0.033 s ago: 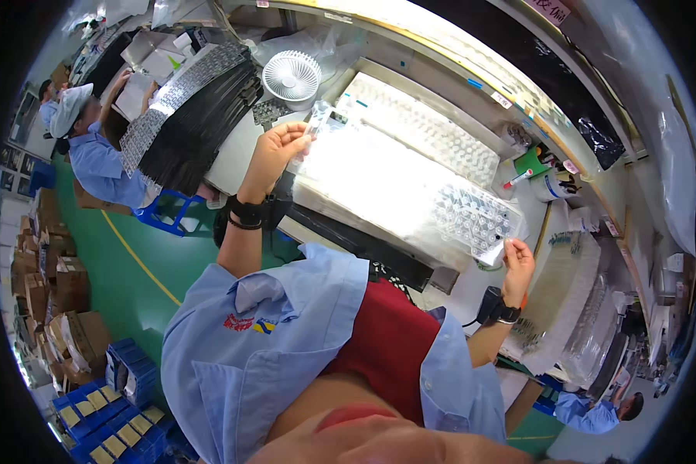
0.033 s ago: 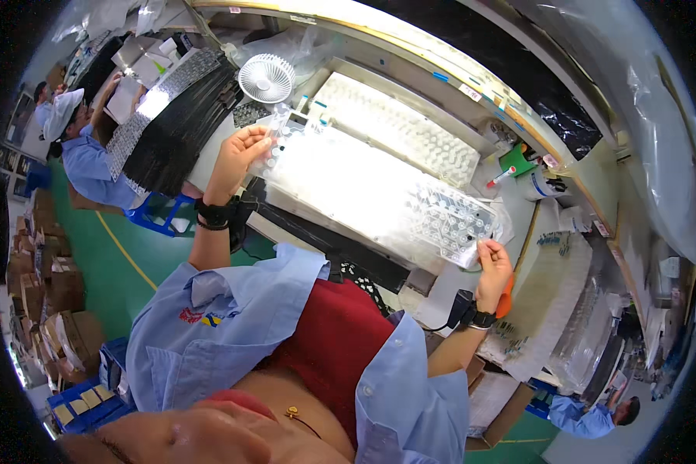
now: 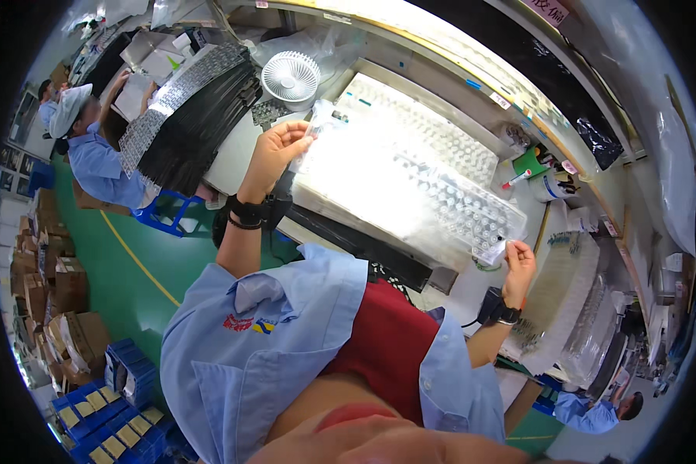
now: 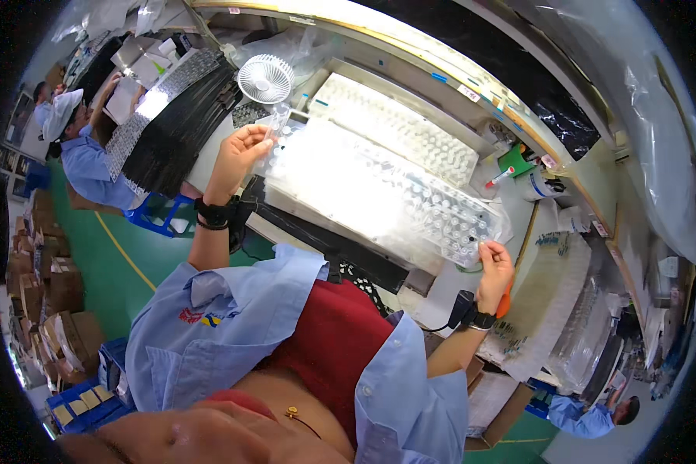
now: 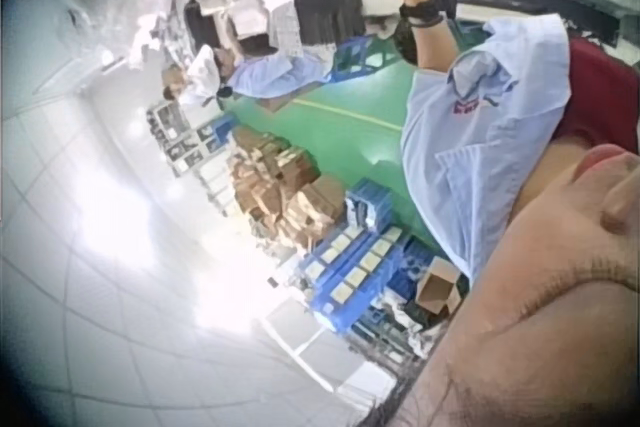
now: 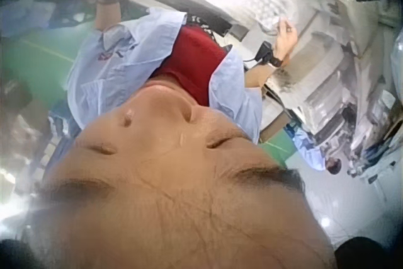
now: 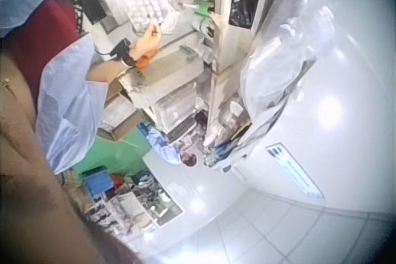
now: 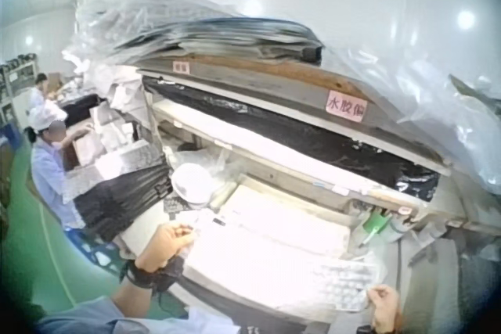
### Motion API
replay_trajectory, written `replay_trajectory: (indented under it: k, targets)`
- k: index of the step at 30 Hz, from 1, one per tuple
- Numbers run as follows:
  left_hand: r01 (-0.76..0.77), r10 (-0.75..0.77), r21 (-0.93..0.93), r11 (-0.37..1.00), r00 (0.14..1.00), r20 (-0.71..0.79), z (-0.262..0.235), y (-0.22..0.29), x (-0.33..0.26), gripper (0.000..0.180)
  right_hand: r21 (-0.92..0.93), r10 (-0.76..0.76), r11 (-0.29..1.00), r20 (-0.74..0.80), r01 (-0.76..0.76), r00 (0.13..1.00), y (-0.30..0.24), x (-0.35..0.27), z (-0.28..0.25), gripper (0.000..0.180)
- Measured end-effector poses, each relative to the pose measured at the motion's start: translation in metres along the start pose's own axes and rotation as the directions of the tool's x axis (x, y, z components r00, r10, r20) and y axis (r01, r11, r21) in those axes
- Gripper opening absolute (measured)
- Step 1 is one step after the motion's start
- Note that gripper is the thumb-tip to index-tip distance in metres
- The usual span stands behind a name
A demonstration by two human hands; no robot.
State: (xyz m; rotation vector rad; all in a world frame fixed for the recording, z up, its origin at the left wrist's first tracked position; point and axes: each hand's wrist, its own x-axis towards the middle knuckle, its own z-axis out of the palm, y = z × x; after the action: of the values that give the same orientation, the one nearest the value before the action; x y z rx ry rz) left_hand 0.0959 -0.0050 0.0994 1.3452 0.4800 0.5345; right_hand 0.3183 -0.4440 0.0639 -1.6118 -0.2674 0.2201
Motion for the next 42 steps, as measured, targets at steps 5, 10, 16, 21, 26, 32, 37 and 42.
replay_trajectory:
  k: [5, 10, 16, 21, 26, 32, 37, 42]
  targets:
    - [-0.565, 0.557, 0.107, 0.818, 0.825, 0.094, 0.011, -0.003, 0.022, 0.025, -0.115, -0.243, 0.965, -0.063, 0.235, 0.968, 0.0, 0.004, -0.035, 0.008]
    - [-0.67, 0.627, 0.283, 0.686, 0.742, 0.238, 0.014, 0.004, 0.036, 0.02, -0.305, -0.539, 0.792, 0.056, 0.529, 0.84, -0.01, 0.002, -0.034, 0.017]
    - [-0.778, 0.725, 0.464, 0.424, 0.598, 0.342, 0.02, 0.009, 0.047, 0.016, -0.579, -0.603, 0.628, 0.061, 0.52, 0.795, -0.017, -0.007, -0.022, 0.017]
    - [-0.752, 0.756, 0.516, 0.41, 0.596, 0.269, 0.025, 0.009, 0.047, 0.016, -0.646, -0.626, 0.585, 0.025, 0.491, 0.779, -0.01, -0.008, -0.02, 0.018]
    - [-0.703, 0.712, 0.558, 0.441, 0.652, 0.26, 0.015, -0.001, 0.054, 0.018, -0.683, -0.691, 0.495, 0.065, 0.537, 0.72, -0.015, -0.004, -0.012, 0.017]
    - [-0.701, 0.712, 0.523, 0.485, 0.664, 0.229, 0.004, -0.012, 0.054, 0.018, -0.733, -0.721, 0.383, 0.144, 0.563, 0.678, -0.021, 0.003, -0.003, 0.017]
    - [-0.648, 0.663, 0.468, 0.601, 0.731, 0.162, -0.002, -0.024, 0.055, 0.016, -0.73, -0.73, 0.346, 0.185, 0.589, 0.658, -0.021, 0.005, -0.002, 0.014]
    - [-0.647, 0.652, 0.4, 0.649, 0.744, 0.146, -0.006, -0.029, 0.05, 0.017, -0.721, -0.743, 0.349, 0.177, 0.599, 0.646, -0.028, 0.007, 0.006, 0.018]
